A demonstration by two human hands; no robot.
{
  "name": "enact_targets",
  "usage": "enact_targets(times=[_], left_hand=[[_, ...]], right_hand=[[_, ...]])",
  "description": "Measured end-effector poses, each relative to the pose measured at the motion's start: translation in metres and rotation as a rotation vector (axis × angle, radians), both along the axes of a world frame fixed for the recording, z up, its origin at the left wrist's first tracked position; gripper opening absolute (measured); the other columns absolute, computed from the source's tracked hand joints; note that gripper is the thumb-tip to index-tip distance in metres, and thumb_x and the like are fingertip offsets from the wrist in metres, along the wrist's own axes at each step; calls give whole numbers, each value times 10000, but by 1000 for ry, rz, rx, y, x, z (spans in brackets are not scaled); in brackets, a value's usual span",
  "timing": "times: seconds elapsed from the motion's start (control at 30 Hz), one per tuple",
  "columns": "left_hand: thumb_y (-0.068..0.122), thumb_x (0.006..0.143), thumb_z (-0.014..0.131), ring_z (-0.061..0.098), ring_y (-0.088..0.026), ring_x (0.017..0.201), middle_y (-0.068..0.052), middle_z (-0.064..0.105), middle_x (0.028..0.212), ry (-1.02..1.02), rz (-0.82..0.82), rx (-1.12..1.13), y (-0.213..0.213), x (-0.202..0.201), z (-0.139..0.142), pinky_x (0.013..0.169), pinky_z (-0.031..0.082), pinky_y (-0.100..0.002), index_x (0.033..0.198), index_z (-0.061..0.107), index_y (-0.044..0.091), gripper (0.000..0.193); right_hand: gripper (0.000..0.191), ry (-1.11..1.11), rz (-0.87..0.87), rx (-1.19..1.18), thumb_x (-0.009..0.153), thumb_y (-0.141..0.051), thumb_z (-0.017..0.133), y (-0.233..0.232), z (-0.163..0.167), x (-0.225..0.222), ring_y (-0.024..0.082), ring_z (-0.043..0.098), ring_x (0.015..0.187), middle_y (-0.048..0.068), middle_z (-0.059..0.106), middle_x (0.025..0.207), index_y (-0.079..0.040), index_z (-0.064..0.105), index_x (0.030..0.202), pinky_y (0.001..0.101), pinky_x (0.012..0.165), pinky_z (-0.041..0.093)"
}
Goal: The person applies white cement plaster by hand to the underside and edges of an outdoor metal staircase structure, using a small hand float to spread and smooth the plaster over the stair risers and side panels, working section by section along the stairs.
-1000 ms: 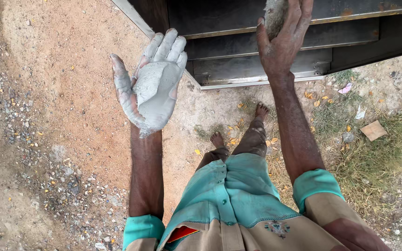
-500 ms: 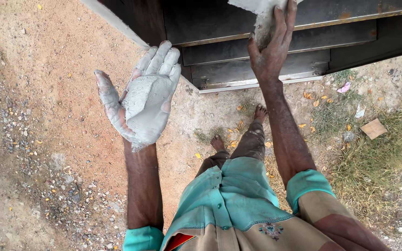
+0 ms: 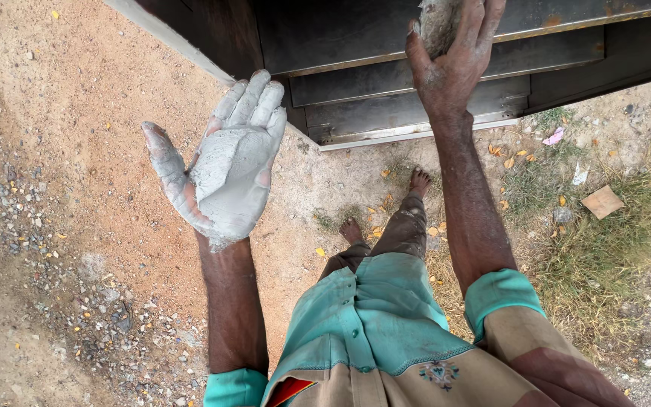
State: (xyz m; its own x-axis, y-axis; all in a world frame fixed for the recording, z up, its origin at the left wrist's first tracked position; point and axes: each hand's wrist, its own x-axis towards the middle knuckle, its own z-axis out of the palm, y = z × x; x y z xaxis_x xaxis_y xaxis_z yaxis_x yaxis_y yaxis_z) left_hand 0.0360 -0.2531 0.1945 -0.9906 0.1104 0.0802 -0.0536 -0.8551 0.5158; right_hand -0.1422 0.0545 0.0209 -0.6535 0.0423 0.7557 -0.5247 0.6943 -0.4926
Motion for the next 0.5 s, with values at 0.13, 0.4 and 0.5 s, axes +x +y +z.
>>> enact_targets(times=[0.13,0.4,0.5], left_hand=[[748,951,551,144,-367,1679,-227,160,1769,-51,22,-21,1,3,2,1390,131,-428,1666,182,-46,1130],[742,942,583,142,-383,1682,-248,150,1776,-2,22,-37,8,-3,17,1404,172,-437,1644,171,-68,1148],[748,945,576,135,-387,1670,-254,142,1770,-86,33,48,8,0,17,1405,145,-458,1647,158,-94,1173]], right_hand=[[858,50,13,4,927,-195,870,0,-17,-19,361,397,1516,182,240,1661,-156,381,1631,474,1157,571],[847,-125,-8,21,958,-75,842,-6,-10,29,363,272,1618,157,184,1734,-157,366,1653,483,1312,489],[894,-82,7,-27,952,-75,855,3,5,37,311,232,1601,105,155,1735,-190,327,1665,468,1316,427]])
